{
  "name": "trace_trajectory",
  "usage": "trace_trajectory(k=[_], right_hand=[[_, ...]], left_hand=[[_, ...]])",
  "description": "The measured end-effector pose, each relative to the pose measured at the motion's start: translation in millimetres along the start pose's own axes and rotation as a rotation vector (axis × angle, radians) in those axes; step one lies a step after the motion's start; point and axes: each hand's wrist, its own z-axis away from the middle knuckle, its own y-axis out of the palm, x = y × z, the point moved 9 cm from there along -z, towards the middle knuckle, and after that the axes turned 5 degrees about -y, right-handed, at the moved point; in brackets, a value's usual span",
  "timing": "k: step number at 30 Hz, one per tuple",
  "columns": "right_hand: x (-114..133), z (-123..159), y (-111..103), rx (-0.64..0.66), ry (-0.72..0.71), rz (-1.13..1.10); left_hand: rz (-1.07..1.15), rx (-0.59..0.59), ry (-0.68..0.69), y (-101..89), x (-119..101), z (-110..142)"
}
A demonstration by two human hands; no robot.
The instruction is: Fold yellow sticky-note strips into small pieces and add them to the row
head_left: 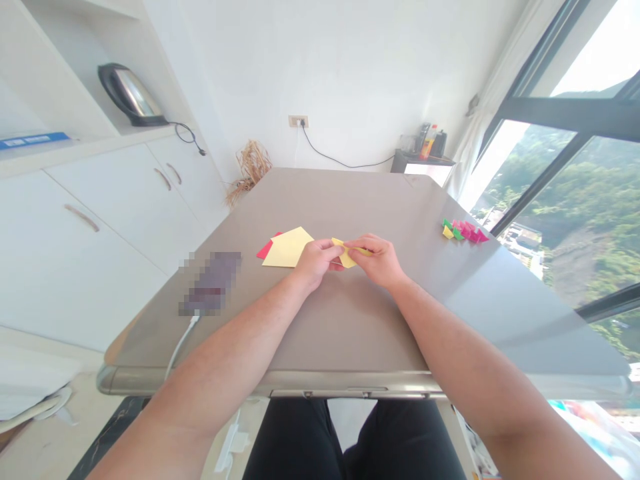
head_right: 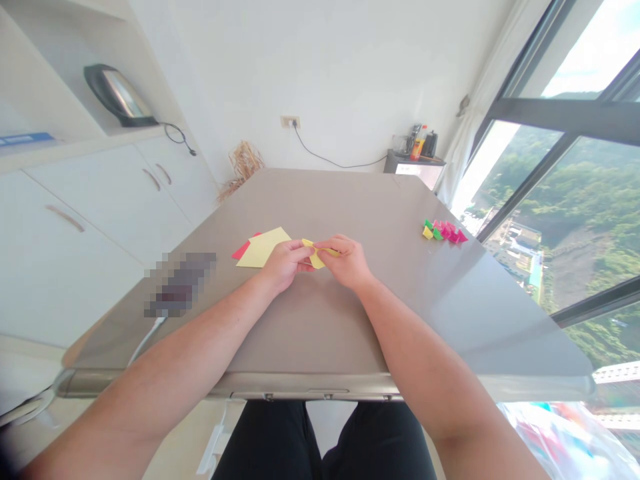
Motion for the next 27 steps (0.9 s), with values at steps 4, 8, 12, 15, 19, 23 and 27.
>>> trace_trajectory(k=[4,8,12,15,19,23,27], right_hand=[[1.8,-0.4,-0.5,-0.012,-0.024,-0.017],[2.8,-0.3,-0.5,-0.006,-0.037,-0.017],[3.2,0.3,1.0,0.016,-0.036,-0.018],[4.4,0.5,2.3,0.032,-0.049,-0.032],[9.5,0.9,2.8,0.047,-0.110,-0.006],[18.6,2.3,2.4,0.056,-0.223,0.059],[20.4,3.2,3.0,0.074,-0.265,0.130]], left_hand=[[0.053,0.042,-0.017,2.1,1.5,-1.0],[0.079,0.067,-0.013,3.0,0.5,-0.9],[0.035,0.072,0.009,3.0,-1.6,0.3],[0.018,0.069,0.018,2.8,-2.5,1.0],[0.037,0.080,0.012,4.0,-2.6,1.0],[0.082,0.096,-0.015,5.1,-0.8,-0.4],[0.142,0.117,-0.049,5.7,2.9,-1.7]])
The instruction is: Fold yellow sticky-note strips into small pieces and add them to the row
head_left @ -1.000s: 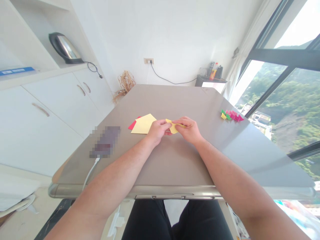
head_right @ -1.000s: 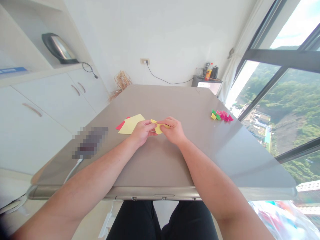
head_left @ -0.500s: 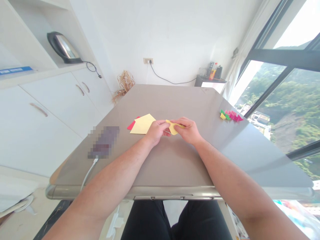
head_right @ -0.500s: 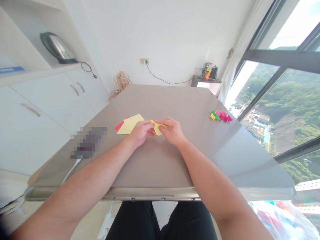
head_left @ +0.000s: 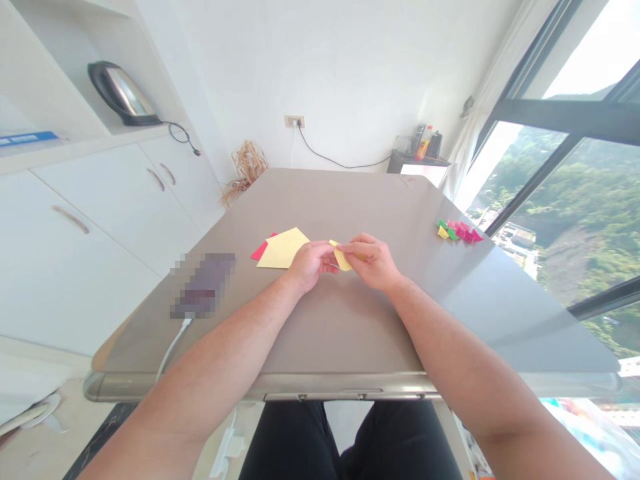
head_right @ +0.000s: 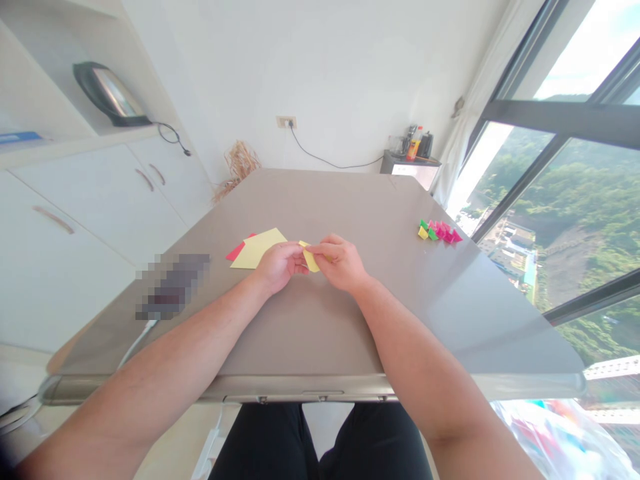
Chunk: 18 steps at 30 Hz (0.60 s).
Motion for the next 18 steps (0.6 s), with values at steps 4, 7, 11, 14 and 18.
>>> trace_trajectory(k=[4,7,11,14,18], right_hand=[[5.1,0.6,1.3,0.017,-0.065,0.081],[7.9,1.0,4.4,0.041,-0.080,0.099],[-0.6,0.3,-0.2,-0.025,0.060,0.002],[-16.8,2.0,-3.6,-0.095,0.278,-0.165],[-32.9,5.8,1.6,-0.134,0.513,-0.428]], left_hand=[[-0.014,-0.005,0.000,-1.1,1.5,0.3],[-0.020,-0.027,-0.028,-3.3,4.0,0.0],[0.045,-0.017,-0.044,-3.3,4.2,-0.9],[0.042,-0.045,-0.011,-4.9,0.5,-0.5],[0.055,-0.081,0.048,-5.4,-5.0,1.3]])
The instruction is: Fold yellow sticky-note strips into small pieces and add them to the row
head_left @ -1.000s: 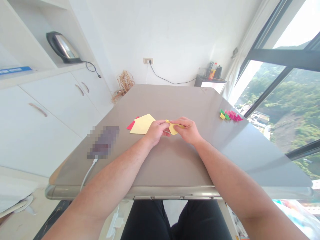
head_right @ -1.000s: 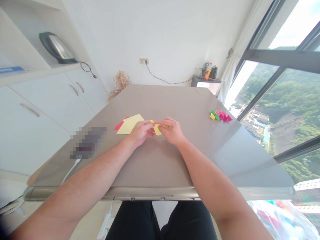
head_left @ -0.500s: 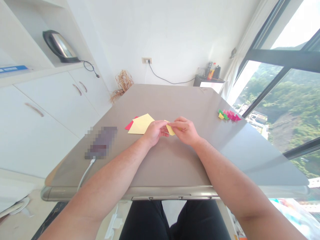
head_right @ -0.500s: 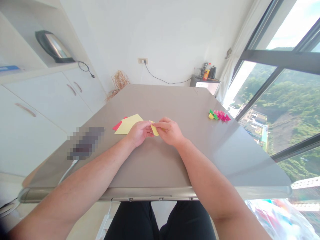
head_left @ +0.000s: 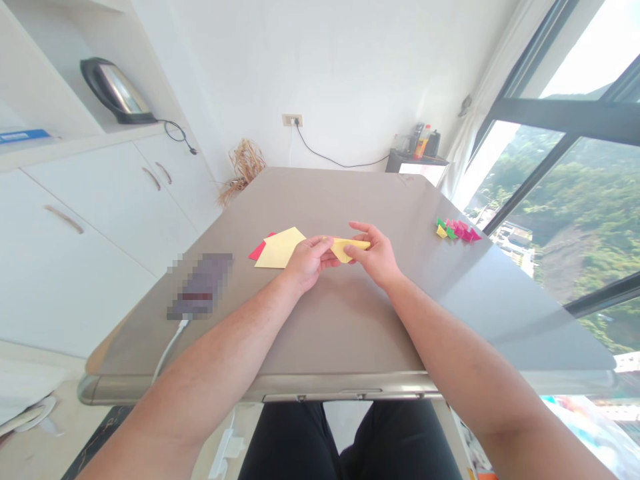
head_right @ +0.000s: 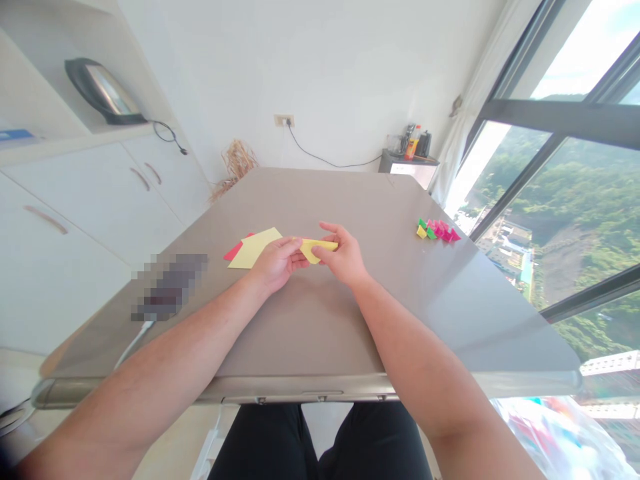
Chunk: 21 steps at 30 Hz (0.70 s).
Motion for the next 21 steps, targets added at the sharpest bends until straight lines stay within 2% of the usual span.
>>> trace_trajectory(k=[3,6,14,21], right_hand=[[-6.7,-2.0,-1.6,-0.030,0.068,-0.079],[-7.9,-4.2,-1.4,-0.019,0.043,-0.115],[-7.8,-1.9,1.5,0.045,0.077,-0.001],[-3.2,0.7,2.9,0.060,0.085,0.150]], left_hand=[[0.056,-0.020,0.018,-0.4,-1.2,0.3],[0.076,-0.038,-0.001,-1.5,0.8,-0.2],[0.007,0.009,-0.092,3.8,6.6,1.2],[0.008,0.038,-0.063,5.9,8.2,-0.4]])
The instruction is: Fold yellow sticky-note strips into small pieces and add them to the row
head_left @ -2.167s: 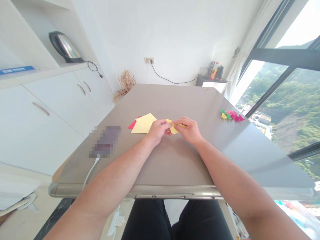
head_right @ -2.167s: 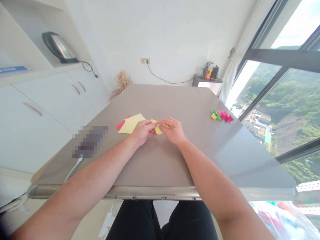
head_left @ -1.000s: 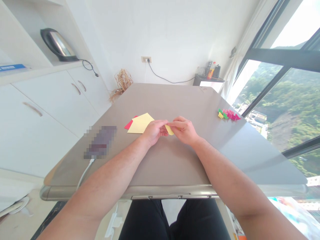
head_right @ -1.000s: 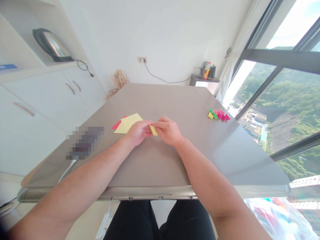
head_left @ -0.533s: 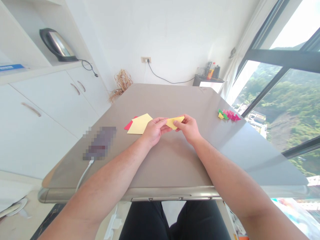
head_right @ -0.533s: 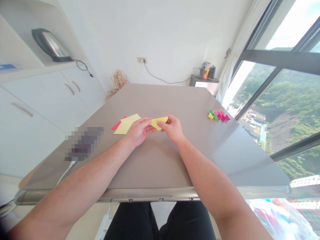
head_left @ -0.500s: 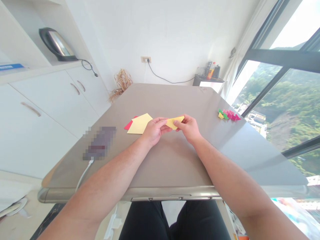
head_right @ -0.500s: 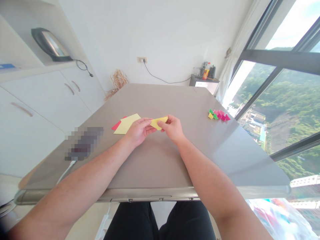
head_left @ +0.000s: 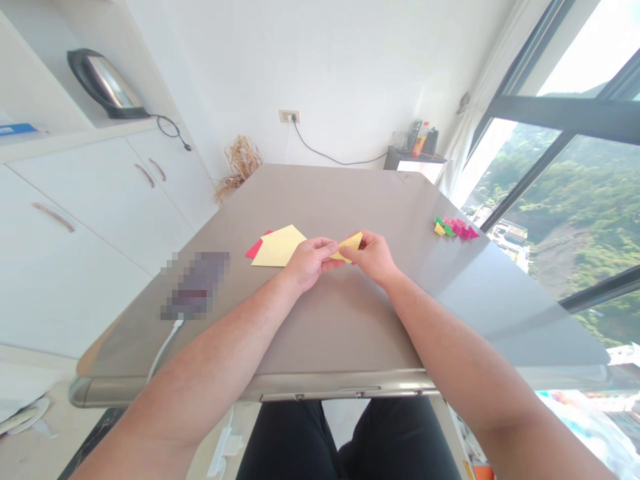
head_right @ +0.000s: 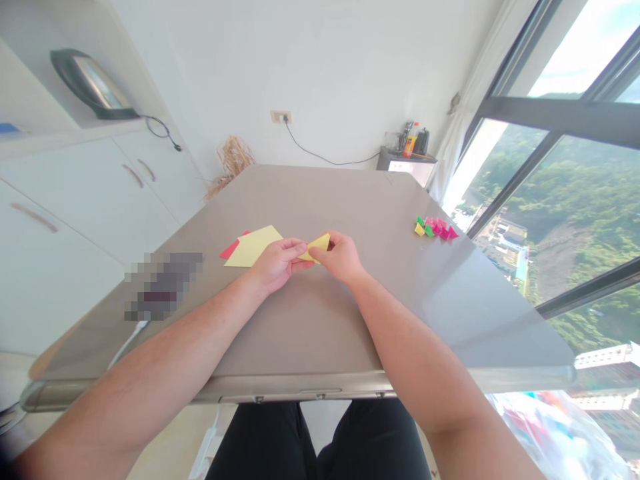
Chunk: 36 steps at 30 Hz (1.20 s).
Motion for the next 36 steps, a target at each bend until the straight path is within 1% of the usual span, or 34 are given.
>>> trace_trajectory(k=[5,9,19,22,25,27,31,36], right_hand=[[1.1,1.4,-2.1,-0.020,0.029,0.025],[1.2,2.0,-0.2,0.001,0.030,0.008],[-1.8,0.1,1.7,0.010,0.008,0.021],[-3.3,-1.0,2.3,0.027,-0.002,-0.010],[-1.3,-1.8,2.9,0.054,-0.025,-0.099],[-0.7,-2.2,0.8,0.045,-0.029,-0.129],[-2.5,-3.1,-4.4,0.000,-0.025,-0.081],[-1.9,-2.3,-2.7,0.005,-0.033,-0.049]], left_hand=[[-0.024,0.018,0.011,1.3,0.2,1.1],[-0.031,0.027,0.000,1.4,0.0,1.8],[-0.016,-0.026,-0.049,-6.1,4.5,0.0],[0.002,-0.033,-0.044,-7.2,3.9,-0.6],[0.019,-0.052,-0.043,-9.6,3.0,-0.7],[0.026,-0.068,-0.037,-11.0,1.7,-0.3],[0.032,-0.053,-0.030,-7.9,0.0,0.6],[0.035,-0.027,-0.047,-3.8,0.5,0.8]])
